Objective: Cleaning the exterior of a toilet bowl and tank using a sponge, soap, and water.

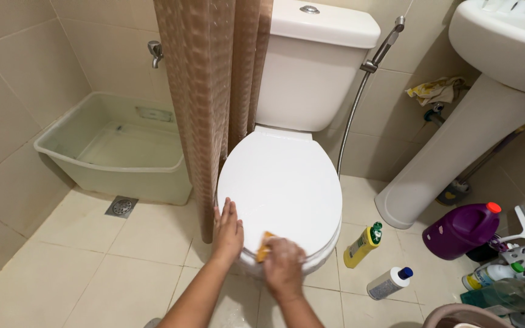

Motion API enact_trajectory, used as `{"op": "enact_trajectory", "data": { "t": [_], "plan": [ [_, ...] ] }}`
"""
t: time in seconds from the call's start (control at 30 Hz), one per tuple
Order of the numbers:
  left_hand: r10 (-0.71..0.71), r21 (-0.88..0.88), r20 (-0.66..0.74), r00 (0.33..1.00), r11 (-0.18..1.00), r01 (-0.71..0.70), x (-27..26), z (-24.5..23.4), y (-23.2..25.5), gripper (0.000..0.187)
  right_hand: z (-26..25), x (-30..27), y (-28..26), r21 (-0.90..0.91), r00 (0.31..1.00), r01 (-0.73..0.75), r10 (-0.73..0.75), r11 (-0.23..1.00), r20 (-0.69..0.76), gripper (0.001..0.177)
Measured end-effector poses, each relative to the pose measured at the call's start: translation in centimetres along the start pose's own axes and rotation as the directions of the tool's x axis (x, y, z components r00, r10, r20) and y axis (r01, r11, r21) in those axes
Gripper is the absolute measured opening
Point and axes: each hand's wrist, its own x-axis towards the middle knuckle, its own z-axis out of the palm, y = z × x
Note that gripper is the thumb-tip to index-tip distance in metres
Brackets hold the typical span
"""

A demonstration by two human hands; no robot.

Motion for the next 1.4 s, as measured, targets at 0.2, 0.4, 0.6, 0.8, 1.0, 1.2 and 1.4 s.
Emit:
{"op": "enact_trajectory", "data": {
  "t": [0.2, 0.4, 0.6, 0.8, 1.0, 1.2, 1.4],
  "plan": [
    [-0.088, 0.156, 0.029, 0.996, 0.984, 0.082, -1.1, -0.6, 2.3, 0.061, -3.7, 4.8, 7.8, -0.096, 0.913, -0.398, 0.385, 0.912, -0.137, 0.032],
    [-0.057, 0.119, -0.008, 0.998, 0.991, 0.057, -0.7, 0.7, 0.9, 0.062, -4.2, 5.5, -0.8, -0.056, 0.914, -0.403, 0.405, 0.914, 0.027, 0.047],
    [-0.031, 0.123, -0.009, 0.999, 0.992, 0.031, -0.5, 0.5, 0.8, 0.061, -6.8, 6.1, -1.3, -0.216, 0.916, -0.099, 0.173, 0.971, 0.362, 0.04],
    [-0.111, 0.358, 0.079, 0.991, 0.931, 0.076, -2.2, -3.4, 8.1, 0.065, -7.1, 9.2, 9.5, 0.009, 0.861, -0.509, 0.508, 0.861, 0.029, 0.047],
    [-0.127, 0.549, 0.318, 0.94, 0.833, -0.073, -1.8, -4.0, 12.3, 0.067, -2.7, 1.2, 4.1, -0.122, 0.933, -0.35, 0.335, 0.929, -0.13, 0.048],
    [0.002, 0.508, 0.34, 0.941, 0.841, -0.185, -0.8, -1.7, 9.6, 0.066, -5.0, 6.9, 5.7, -0.12, 0.953, -0.289, 0.297, 0.95, 0.053, 0.049],
    [0.608, 0.615, -0.217, 0.764, 0.693, -0.377, 0.1, 2.1, 5.2, 0.063, -8.2, 17.0, 10.9, 0.022, 0.769, -0.637, 0.633, 0.771, 0.087, 0.046]
  ]
}}
